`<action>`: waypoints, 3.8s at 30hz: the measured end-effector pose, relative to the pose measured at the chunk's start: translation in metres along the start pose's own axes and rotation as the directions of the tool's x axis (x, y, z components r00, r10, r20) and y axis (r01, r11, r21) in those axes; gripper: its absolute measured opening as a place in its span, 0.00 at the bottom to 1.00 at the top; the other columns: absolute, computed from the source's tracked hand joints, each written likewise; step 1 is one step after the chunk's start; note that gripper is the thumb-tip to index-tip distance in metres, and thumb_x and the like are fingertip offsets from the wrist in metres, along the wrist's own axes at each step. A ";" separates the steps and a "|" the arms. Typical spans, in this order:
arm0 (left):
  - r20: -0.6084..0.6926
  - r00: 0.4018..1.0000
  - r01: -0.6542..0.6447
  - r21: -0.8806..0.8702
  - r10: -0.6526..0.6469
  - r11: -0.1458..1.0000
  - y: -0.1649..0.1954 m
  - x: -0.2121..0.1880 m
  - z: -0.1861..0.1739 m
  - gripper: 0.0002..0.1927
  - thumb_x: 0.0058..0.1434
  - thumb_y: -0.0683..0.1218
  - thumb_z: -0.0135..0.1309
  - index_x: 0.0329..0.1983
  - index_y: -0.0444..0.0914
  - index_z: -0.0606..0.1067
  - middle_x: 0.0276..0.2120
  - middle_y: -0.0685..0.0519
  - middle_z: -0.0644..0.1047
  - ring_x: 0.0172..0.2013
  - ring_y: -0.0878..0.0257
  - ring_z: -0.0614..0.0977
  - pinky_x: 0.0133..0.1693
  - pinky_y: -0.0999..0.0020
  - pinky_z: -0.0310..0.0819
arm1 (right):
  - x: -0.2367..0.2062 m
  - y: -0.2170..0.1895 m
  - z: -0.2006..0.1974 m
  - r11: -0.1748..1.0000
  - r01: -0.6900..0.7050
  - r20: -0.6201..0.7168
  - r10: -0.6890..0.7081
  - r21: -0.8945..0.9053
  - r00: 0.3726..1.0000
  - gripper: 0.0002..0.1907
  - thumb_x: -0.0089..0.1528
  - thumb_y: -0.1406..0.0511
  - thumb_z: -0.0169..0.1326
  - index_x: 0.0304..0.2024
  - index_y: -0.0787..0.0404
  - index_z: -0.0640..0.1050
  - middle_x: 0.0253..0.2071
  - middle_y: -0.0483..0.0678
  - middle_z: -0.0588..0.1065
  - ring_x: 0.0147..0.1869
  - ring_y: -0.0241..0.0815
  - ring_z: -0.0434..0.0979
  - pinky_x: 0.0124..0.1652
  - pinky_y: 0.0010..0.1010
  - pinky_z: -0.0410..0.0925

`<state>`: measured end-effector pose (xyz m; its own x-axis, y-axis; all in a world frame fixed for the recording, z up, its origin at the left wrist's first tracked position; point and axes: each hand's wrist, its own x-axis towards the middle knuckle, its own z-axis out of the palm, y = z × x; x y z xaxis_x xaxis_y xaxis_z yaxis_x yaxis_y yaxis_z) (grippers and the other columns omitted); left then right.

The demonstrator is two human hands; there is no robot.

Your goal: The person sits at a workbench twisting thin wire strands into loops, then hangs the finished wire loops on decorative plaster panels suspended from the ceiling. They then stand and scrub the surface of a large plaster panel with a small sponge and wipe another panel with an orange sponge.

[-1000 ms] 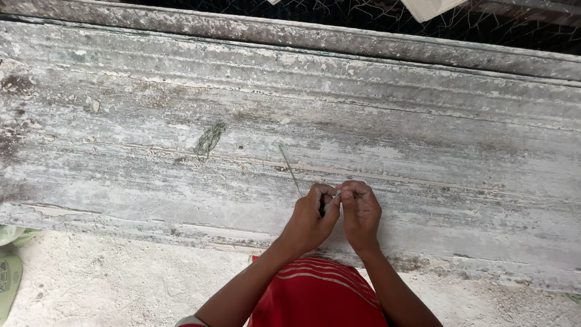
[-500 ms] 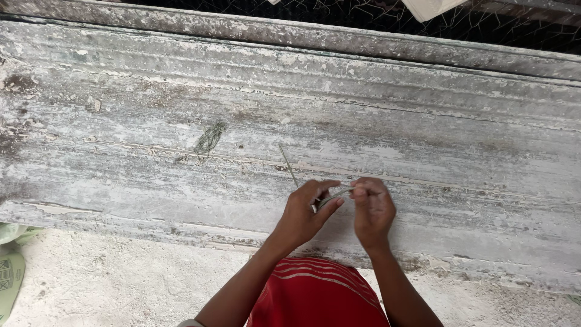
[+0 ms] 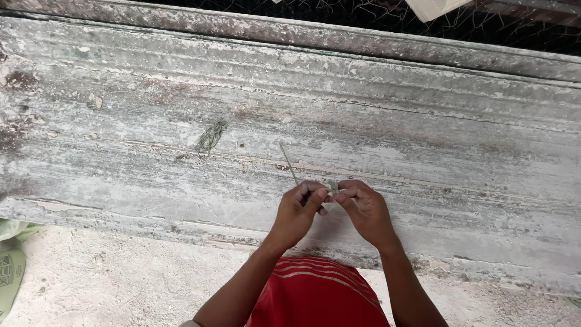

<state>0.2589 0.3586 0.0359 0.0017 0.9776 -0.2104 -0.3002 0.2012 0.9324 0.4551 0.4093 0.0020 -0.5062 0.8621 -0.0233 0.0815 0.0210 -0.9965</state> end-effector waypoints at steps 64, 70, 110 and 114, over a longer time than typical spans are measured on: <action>-0.024 0.947 -0.292 0.358 0.322 0.887 0.035 -0.050 -0.022 0.06 0.66 0.40 0.59 0.35 0.36 0.73 0.37 0.55 0.73 0.31 0.71 0.71 0.32 0.73 0.67 | -0.006 -0.012 0.073 0.689 0.216 -0.172 -0.132 0.692 0.976 0.09 0.70 0.63 0.55 0.42 0.54 0.67 0.37 0.45 0.74 0.39 0.34 0.72 0.45 0.30 0.70; -0.337 0.868 -0.243 0.352 0.364 0.904 0.006 -0.025 -0.041 0.09 0.67 0.39 0.56 0.36 0.36 0.67 0.31 0.53 0.72 0.29 0.70 0.72 0.31 0.75 0.69 | -0.005 -0.004 0.103 0.732 0.092 -0.079 -0.053 0.675 0.995 0.11 0.69 0.63 0.55 0.41 0.55 0.65 0.37 0.46 0.73 0.39 0.33 0.71 0.42 0.27 0.66; -0.262 0.959 -0.016 0.323 0.106 0.946 0.022 0.018 -0.370 0.06 0.71 0.43 0.49 0.44 0.36 0.67 0.32 0.48 0.78 0.31 0.64 0.80 0.34 0.69 0.76 | 0.137 0.023 0.354 0.958 -0.208 -0.115 0.233 0.195 0.966 0.05 0.69 0.66 0.50 0.40 0.60 0.69 0.34 0.49 0.75 0.36 0.36 0.73 0.38 0.31 0.69; 0.188 0.950 0.227 0.130 -0.249 0.965 0.056 0.003 -0.394 0.11 0.70 0.45 0.49 0.48 0.33 0.75 0.43 0.49 0.80 0.44 0.63 0.81 0.49 0.68 0.78 | 0.136 0.026 0.344 0.823 -0.200 -0.206 0.355 0.532 0.912 0.06 0.70 0.65 0.50 0.41 0.61 0.69 0.35 0.48 0.74 0.33 0.35 0.68 0.39 0.32 0.69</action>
<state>-0.1335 0.3490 -0.0285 0.2559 0.8903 -0.3766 -0.1650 0.4241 0.8904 0.0933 0.3531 -0.0546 -0.2562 0.8977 -0.3584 -0.2882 -0.4248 -0.8582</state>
